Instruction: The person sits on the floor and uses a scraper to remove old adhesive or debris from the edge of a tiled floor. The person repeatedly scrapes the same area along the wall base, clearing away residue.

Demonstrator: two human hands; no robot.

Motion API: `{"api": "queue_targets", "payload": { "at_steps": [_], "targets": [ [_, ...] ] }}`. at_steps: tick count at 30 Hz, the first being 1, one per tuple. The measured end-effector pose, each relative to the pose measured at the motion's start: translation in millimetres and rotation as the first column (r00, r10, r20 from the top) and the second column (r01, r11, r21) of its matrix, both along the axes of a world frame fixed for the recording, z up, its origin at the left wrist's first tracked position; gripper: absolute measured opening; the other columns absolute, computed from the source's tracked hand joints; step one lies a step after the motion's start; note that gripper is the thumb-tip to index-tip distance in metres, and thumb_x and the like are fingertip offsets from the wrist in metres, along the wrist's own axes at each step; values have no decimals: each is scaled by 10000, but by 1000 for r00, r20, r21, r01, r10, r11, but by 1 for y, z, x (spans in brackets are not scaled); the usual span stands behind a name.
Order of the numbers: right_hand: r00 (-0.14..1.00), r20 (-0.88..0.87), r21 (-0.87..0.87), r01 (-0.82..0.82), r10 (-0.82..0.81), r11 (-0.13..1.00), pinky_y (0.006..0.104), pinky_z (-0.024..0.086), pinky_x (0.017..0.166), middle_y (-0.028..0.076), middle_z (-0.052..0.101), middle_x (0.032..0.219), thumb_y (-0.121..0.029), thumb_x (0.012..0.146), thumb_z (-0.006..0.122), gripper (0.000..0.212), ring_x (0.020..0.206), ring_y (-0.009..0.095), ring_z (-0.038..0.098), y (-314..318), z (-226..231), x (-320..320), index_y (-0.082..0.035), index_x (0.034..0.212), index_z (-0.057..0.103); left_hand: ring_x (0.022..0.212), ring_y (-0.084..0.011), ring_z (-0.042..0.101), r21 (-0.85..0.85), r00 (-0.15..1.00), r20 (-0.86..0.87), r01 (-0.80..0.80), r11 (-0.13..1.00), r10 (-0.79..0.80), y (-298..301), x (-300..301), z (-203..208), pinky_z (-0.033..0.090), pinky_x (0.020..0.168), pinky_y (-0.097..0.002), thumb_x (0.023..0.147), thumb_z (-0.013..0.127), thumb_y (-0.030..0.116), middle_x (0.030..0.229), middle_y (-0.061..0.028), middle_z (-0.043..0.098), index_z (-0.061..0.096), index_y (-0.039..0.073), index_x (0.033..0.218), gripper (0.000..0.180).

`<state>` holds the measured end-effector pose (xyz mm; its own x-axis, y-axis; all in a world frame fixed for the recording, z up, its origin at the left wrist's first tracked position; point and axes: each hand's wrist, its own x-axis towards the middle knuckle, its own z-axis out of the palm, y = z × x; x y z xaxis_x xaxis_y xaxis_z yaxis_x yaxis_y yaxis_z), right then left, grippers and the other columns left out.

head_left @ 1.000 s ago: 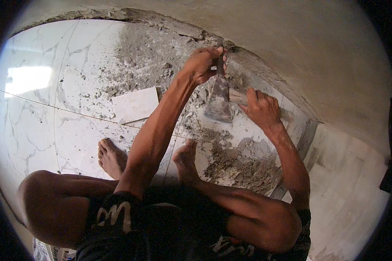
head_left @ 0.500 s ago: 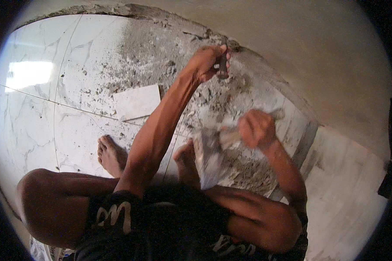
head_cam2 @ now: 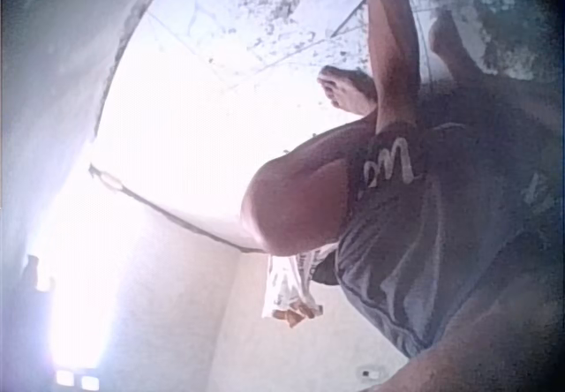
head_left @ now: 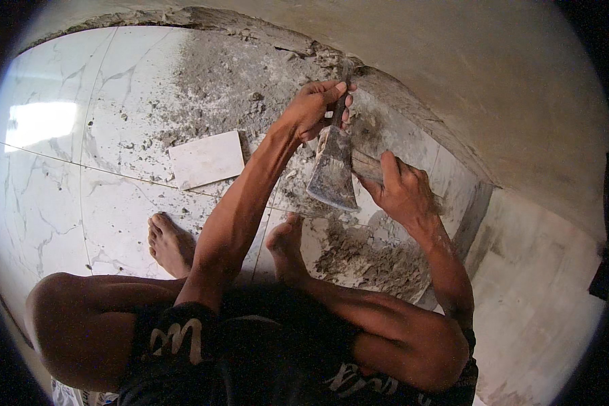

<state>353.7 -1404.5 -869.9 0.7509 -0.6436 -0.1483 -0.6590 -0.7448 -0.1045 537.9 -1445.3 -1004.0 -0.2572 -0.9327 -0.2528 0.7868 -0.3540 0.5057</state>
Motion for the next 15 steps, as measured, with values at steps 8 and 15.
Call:
{"api": "queue_targets", "payload": {
  "at_steps": [8, 15],
  "targets": [
    [997, -78, 0, 16, -16, 1000, 399, 488, 427, 136, 584, 628, -413, 796, 640, 422, 531, 303, 620, 3, -8, -7, -41, 930, 493, 565, -132, 548, 12, 1000, -14, 14, 1000, -14, -6, 3, 2, 500, 526, -306, 944, 482, 206, 738, -23, 569, 564, 8, 1030, 231],
    [985, -170, -48, -44, 35, 998, 370, 488, 419, 121, 591, 653, -448, 804, 618, 469, 519, 272, 618, 3, -8, -10, -30, 994, 518, 580, -107, 523, -2, 999, 19, 28, 1000, -27, -6, 5, 3, 463, 473, -259, 942, 482, 245, 752, 6, 548, 558, 19, 1090, 280]
  ]
}}
